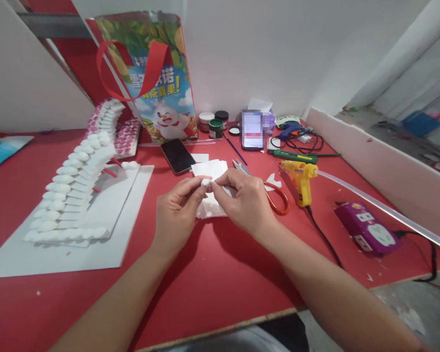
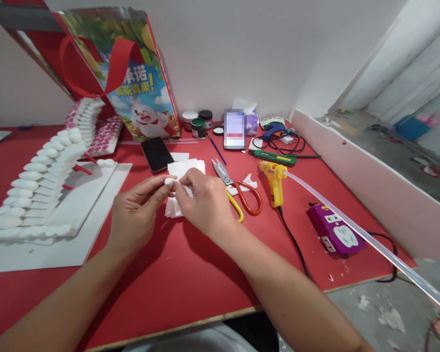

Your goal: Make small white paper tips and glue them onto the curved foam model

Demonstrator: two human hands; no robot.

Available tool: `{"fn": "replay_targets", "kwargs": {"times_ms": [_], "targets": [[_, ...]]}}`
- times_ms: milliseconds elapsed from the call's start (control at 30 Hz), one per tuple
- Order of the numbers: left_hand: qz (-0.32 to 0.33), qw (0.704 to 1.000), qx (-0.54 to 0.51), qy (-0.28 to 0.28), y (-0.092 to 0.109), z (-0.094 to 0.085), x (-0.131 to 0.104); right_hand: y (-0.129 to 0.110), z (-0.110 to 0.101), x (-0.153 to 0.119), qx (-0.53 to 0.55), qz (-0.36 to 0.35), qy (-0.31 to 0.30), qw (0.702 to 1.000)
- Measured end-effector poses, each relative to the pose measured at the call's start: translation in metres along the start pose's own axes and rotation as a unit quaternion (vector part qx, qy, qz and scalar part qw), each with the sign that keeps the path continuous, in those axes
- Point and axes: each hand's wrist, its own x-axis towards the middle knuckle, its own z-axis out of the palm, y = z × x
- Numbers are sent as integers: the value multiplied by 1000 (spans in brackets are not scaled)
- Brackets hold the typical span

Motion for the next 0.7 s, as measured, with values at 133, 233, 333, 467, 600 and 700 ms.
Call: {"fn": "replay_targets", "kwargs": {"times_ms": [133, 233, 333, 467, 600, 700], "targets": [[46, 998, 23, 22, 3, 3, -4, -4, 3, -6, -43, -71, 27, 996], [80, 995, 55, 34, 6, 2, -5, -7, 3, -7, -3, -73, -6, 997], [104, 991, 78, 41, 8, 2, -5, -7, 1, -8, 22, -60, -29, 998], [111, 991, 71, 13, 9, 1, -4, -3, -6, -5, 27, -69, -24, 997], [53, 998, 6, -31, 8, -8, 4, 1, -18, 2, 73, -81, -90, 990], [-8, 996, -24, -83, 9, -15, 10, 1, -24, 5, 101, -83, -127, 983]]}}
